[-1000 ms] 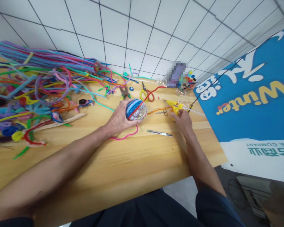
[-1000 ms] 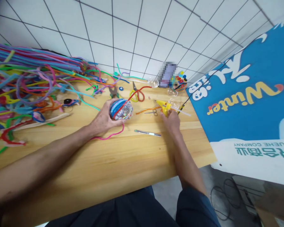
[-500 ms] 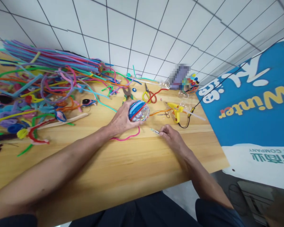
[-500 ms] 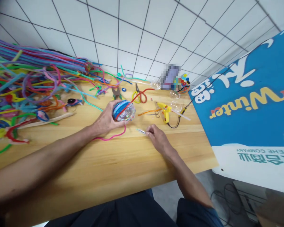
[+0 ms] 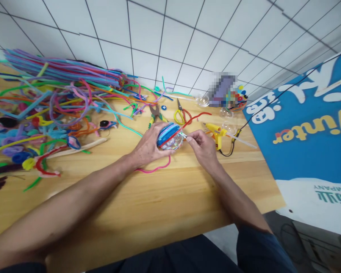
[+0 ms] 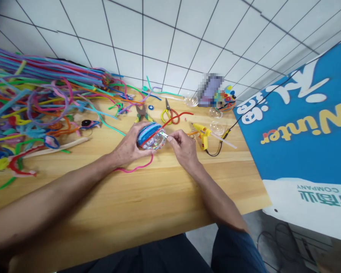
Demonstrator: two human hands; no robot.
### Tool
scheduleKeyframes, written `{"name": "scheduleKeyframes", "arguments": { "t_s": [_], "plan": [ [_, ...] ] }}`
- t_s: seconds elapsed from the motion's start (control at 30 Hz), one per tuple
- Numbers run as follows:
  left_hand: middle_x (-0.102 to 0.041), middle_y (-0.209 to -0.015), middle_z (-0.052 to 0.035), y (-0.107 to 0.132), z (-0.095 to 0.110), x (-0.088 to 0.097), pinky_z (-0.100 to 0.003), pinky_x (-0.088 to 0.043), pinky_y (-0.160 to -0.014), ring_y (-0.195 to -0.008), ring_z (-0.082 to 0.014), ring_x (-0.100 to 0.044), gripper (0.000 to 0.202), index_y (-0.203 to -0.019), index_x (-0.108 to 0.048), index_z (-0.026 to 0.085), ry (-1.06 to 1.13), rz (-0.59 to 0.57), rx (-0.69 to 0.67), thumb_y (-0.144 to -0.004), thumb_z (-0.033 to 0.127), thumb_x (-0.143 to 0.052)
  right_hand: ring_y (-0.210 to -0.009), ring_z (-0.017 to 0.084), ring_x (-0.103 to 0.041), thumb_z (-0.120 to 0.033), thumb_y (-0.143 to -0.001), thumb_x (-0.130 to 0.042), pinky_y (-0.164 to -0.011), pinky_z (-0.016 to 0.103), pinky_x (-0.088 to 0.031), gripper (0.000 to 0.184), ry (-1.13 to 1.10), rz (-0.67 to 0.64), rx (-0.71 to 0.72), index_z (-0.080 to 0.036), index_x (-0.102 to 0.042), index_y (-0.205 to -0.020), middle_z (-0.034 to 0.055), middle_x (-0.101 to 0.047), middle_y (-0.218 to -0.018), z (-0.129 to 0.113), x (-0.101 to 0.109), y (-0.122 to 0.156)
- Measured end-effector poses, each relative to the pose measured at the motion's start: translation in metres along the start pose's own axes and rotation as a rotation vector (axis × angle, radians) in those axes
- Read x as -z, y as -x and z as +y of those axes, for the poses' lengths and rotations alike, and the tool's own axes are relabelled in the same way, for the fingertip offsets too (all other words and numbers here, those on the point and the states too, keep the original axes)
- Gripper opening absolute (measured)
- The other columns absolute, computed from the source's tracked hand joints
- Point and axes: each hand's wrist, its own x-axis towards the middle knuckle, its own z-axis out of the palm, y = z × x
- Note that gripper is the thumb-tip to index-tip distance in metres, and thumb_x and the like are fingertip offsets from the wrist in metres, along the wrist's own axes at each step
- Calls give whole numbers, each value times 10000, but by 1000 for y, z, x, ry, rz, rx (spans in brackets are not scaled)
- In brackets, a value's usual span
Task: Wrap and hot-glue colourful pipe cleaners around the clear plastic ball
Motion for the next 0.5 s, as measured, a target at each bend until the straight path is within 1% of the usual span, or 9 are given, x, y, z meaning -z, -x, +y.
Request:
{"name": "scheduleKeyframes", "arguments": {
  "t_s": [0.07, 0.17, 0.37, 0.5],
  "plan": [
    [-607, -1540, -164, 0, 0, 1, -596, -552, -1202, -1446, -380, -624, 969, -1622, -413, 288, 14, -10, 2, -836, 428, -961, -659, 153, -589, -402, -945, -712, -664, 308, -455, 172, 8, 12, 34, -248, -678, -875, -27, -682, -741, 0, -1, 0],
    [-595, -1558, -167, 0, -1, 1, -609, -534, -1227, -1471, -386, -603, 979, -1637, -411, 295, 28, -20, -2, -837, 424, -961, -619, 139, -560, -396, -950, -721, -624, 299, -430, 186, -18, 6, 49, -244, -671, -855, -36, -667, -711, 2, -1, 0],
    [-594, -1566, -161, -1, 1, 2, -614, -534, -1232, -1482, -388, -595, 974, -1658, -398, 310, 35, -31, -11, -860, 427, -944, -609, 130, -520, -487, -957, -754, -599, 288, -411, 281, -83, 31, 32, -243, -668, -848, -39, -647, -701, 3, 0, 1],
    [-575, -1577, -168, -1, 1, 3, -621, -519, -1248, -1497, -384, -581, 987, -1669, -373, 307, 23, -51, -9, -869, 422, -939, -586, 126, -485, -511, -941, -772, -572, 283, -379, 312, -78, -6, 24, -246, -657, -822, -47, -613, -666, 1, -1, 0]
  ]
}}
